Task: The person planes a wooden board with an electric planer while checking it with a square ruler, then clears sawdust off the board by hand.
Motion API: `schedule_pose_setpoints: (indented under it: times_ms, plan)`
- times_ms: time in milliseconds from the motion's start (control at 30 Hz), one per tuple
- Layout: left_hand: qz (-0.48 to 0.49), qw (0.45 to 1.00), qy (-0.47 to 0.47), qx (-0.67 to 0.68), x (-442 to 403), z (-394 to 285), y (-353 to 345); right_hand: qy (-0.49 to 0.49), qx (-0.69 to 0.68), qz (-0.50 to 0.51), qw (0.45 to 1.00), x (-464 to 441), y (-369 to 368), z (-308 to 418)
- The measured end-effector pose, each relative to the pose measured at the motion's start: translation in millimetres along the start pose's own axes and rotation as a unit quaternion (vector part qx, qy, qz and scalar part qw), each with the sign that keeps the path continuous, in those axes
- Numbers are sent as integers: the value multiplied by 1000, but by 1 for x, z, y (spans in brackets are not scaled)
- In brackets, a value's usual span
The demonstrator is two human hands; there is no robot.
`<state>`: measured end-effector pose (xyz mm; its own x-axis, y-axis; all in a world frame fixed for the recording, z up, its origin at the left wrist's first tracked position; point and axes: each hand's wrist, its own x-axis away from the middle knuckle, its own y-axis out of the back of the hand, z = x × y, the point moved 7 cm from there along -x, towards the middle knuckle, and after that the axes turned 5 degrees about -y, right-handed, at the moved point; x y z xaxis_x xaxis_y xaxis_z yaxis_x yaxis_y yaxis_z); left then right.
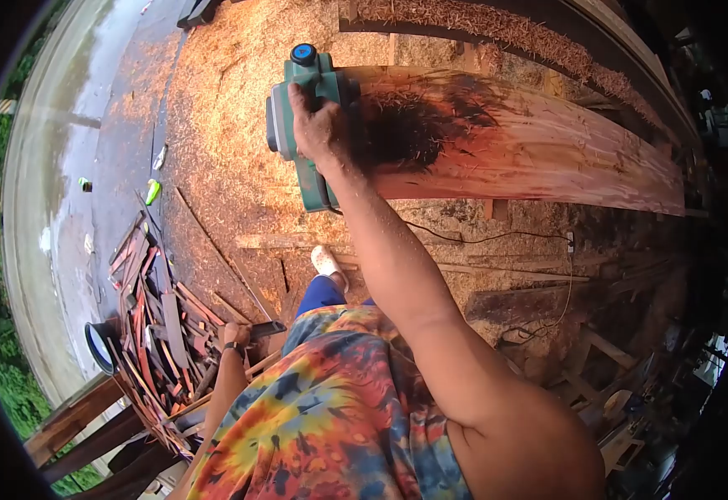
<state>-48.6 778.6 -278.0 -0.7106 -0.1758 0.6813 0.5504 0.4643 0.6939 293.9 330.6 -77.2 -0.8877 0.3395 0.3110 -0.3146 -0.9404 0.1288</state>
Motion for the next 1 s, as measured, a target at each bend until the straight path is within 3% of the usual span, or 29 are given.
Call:
schedule_pose_setpoints:
  times_ms: [33,67,100,133,233,367,500,533,633,667,733,800,867,933,1000]
  plan:
    - [-26,999,-28,-8,-13,13,5,-31,-31,24,999,-6,-1,20]
    - [22,980,94,171,-16,22,7,-24,-37,18,999,-22,-2,28]
    - [14,967,116,226,-17,20,19,-16,-45,13,999,-39,-4,34]
    - [-43,988,-13,146,-72,88,-10,-21,-55,18,998,-52,-6,35]
    - [-25,986,12,166,-65,67,25,-28,-75,26,996,-47,-5,33]
    - [5,985,55,162,-55,60,31,-56,-79,10,995,43,0,3]
    - [58,986,113,104,-76,108,-5,-61,-66,-6,996,148,7,-35]
    - [98,991,71,62,-93,133,-26,-54,-59,0,997,173,9,-45]
    - [212,947,-222,-92,-130,176,-81,-50,-55,11,997,188,15,-52]
    - [229,940,-230,-109,-130,173,-81,-50,-57,11,997,190,17,-53]
    - [236,950,-165,-118,-134,151,-68,-52,-49,-1,997,169,17,-43]
    - [210,973,-8,-99,-121,118,-35,-47,-39,-7,998,134,14,-31]
    - [177,982,-19,-64,-146,126,-43,-46,-43,-13,998,90,8,-21]
    - [178,982,43,44,-113,65,2,-45,-48,-15,998,46,0,-1]
    - [132,982,31,129,-106,39,19,-44,-40,-6,998,1,-7,20]
